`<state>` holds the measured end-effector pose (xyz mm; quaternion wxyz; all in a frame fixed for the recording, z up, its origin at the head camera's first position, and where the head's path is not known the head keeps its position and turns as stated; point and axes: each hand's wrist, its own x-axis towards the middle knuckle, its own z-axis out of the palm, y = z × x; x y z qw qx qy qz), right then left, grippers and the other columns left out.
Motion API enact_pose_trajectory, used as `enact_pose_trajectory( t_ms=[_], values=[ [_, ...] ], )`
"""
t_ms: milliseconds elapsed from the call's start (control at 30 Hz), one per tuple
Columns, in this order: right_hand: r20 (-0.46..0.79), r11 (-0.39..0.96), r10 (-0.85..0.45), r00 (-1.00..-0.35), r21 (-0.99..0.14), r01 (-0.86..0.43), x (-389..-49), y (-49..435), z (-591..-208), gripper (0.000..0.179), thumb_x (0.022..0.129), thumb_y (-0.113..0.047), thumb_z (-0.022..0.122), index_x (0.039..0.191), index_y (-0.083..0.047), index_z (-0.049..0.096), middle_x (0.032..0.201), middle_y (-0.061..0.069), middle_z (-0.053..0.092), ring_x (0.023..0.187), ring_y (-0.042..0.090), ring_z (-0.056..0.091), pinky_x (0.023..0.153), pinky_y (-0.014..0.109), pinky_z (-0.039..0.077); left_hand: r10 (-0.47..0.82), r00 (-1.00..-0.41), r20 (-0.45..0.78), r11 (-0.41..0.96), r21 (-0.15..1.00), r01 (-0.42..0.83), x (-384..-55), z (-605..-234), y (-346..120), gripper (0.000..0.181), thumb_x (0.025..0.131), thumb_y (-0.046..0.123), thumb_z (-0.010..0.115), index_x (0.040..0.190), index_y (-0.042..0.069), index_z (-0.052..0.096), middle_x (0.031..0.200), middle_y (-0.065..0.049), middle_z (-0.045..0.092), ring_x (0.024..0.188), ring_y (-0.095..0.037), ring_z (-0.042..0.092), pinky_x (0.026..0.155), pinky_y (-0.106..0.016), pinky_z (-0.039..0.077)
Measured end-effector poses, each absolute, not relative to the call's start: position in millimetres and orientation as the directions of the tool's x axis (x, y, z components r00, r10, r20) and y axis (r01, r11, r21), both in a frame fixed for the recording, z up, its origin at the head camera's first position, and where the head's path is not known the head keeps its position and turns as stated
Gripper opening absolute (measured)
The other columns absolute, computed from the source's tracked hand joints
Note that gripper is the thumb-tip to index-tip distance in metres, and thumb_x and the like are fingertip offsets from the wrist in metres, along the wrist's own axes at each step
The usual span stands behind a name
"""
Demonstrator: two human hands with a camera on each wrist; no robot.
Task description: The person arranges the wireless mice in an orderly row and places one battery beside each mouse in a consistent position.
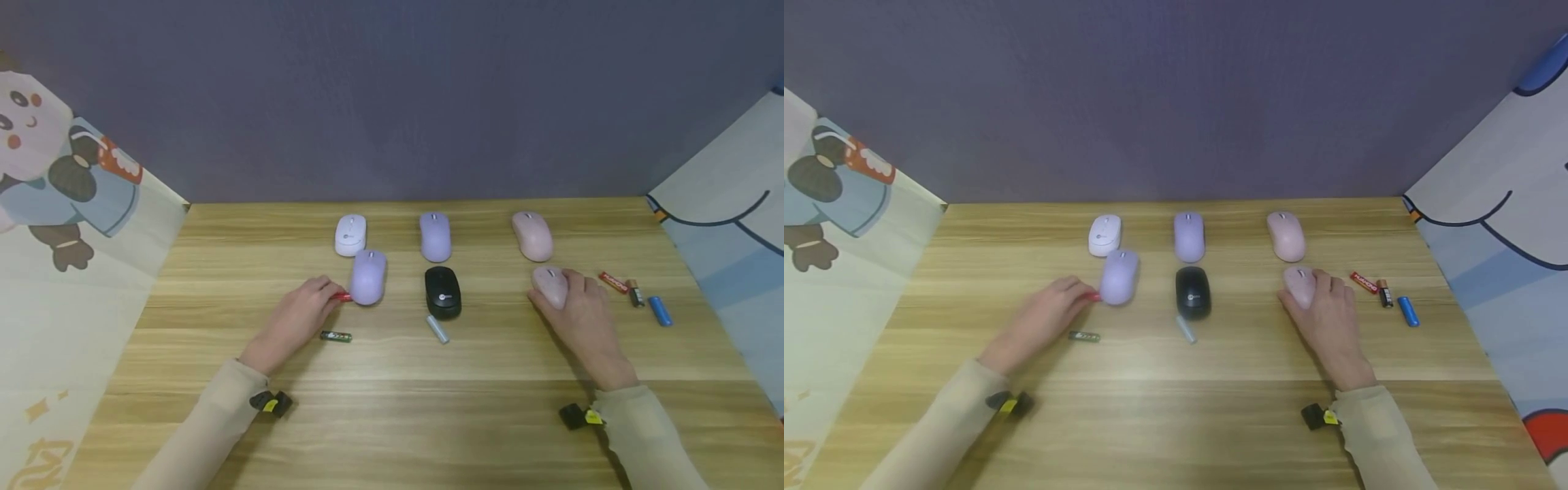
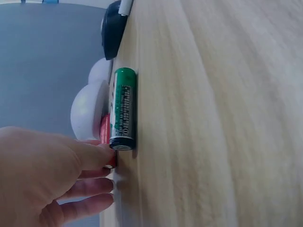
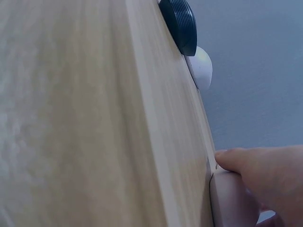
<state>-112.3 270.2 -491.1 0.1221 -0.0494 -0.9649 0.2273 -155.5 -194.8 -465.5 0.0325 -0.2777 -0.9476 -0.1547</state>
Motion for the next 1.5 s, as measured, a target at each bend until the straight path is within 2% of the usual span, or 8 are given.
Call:
enact_pose_trajectory(
  t_ms=[200, 367, 667, 967, 1200, 1300, 1400, 1500],
  values=[
    [0.229, 0.895, 0.154, -0.961, -0.445, 0.037, -113.4, 270.5, -494.2, 0.071, 0.093, -0.035, 0.077, 0.132, 0.016, 0.049, 0.113, 0.045, 0.054, 0.099, 0.059, 0.052, 0.076, 0.067, 0.044, 0.523, -0.844, 0.118, 0.798, 0.279, 0.534, -152.6, -465.4, -202.0, 0.015, 0.098, 0.012, 0.071, 0.112, 0.008, 0.075, 0.098, -0.004, 0.069, 0.086, -0.018, 0.066, 0.076, -0.035, 0.061],
    [0.230, 0.891, 0.159, -0.960, -0.452, 0.039, -113.5, 270.5, -495.6, 0.071, 0.092, -0.035, 0.077, 0.133, 0.016, 0.049, 0.114, 0.045, 0.054, 0.101, 0.060, 0.052, 0.077, 0.068, 0.044, 0.543, -0.830, 0.131, 0.784, 0.274, 0.556, -148.9, -463.5, -213.2, 0.017, 0.097, 0.011, 0.072, 0.114, 0.008, 0.075, 0.099, -0.004, 0.068, 0.089, -0.020, 0.067, 0.077, -0.037, 0.062],
    [0.209, 0.891, 0.157, -0.965, -0.451, 0.048, -112.6, 270.0, -493.6, 0.071, 0.094, -0.037, 0.074, 0.134, 0.017, 0.048, 0.115, 0.045, 0.053, 0.101, 0.059, 0.051, 0.077, 0.068, 0.044, 0.557, -0.815, 0.163, 0.769, 0.268, 0.580, -132.5, -464.5, -236.9, 0.013, 0.095, 0.011, 0.074, 0.109, 0.011, 0.075, 0.103, -0.004, 0.070, 0.096, -0.024, 0.070, 0.085, -0.043, 0.061],
    [0.210, 0.888, 0.165, -0.964, -0.456, 0.053, -113.2, 270.7, -493.8, 0.071, 0.094, -0.037, 0.075, 0.133, 0.016, 0.048, 0.116, 0.046, 0.053, 0.103, 0.061, 0.051, 0.079, 0.070, 0.044, 0.580, -0.797, 0.167, 0.758, 0.248, 0.603, -126.1, -459.6, -245.0, 0.019, 0.093, 0.012, 0.077, 0.112, 0.013, 0.076, 0.100, -0.002, 0.071, 0.093, -0.023, 0.071, 0.082, -0.044, 0.061],
    [0.190, 0.886, 0.168, -0.967, -0.459, 0.064, -112.5, 270.7, -493.0, 0.073, 0.095, -0.039, 0.074, 0.134, 0.016, 0.048, 0.119, 0.046, 0.052, 0.106, 0.061, 0.050, 0.083, 0.070, 0.044, 0.539, -0.842, 0.029, 0.807, 0.269, 0.526, -129.1, -450.0, -241.1, 0.028, 0.093, 0.019, 0.078, 0.120, 0.010, 0.073, 0.109, -0.007, 0.073, 0.099, -0.027, 0.071, 0.086, -0.047, 0.061],
    [0.199, 0.887, 0.164, -0.966, -0.459, 0.056, -112.2, 270.6, -492.9, 0.073, 0.095, -0.038, 0.074, 0.134, 0.016, 0.048, 0.118, 0.046, 0.053, 0.105, 0.060, 0.051, 0.083, 0.069, 0.044, 0.513, -0.858, 0.023, 0.821, 0.279, 0.498, -133.4, -444.0, -235.1, 0.034, 0.095, 0.027, 0.077, 0.123, 0.008, 0.072, 0.113, -0.010, 0.072, 0.102, -0.029, 0.071, 0.089, -0.049, 0.060],
    [0.217, 0.889, 0.157, -0.963, -0.457, 0.042, -112.1, 270.7, -493.6, 0.071, 0.094, -0.037, 0.075, 0.133, 0.017, 0.048, 0.115, 0.045, 0.053, 0.102, 0.060, 0.052, 0.081, 0.069, 0.044, 0.507, -0.861, 0.041, 0.823, 0.272, 0.498, -139.6, -435.6, -223.2, 0.043, 0.097, 0.033, 0.074, 0.128, 0.004, 0.068, 0.120, -0.012, 0.070, 0.108, -0.031, 0.069, 0.096, -0.051, 0.058],
    [0.227, 0.889, 0.156, -0.961, -0.456, 0.036, -111.7, 270.6, -494.1, 0.071, 0.094, -0.036, 0.075, 0.132, 0.017, 0.049, 0.114, 0.046, 0.054, 0.102, 0.061, 0.052, 0.080, 0.069, 0.043, 0.526, -0.850, 0.037, 0.820, 0.244, 0.518, -146.5, -427.1, -206.9, 0.053, 0.099, 0.037, 0.071, 0.138, 0.003, 0.061, 0.136, -0.017, 0.063, 0.123, -0.037, 0.063, 0.108, -0.055, 0.051]
  ],
)
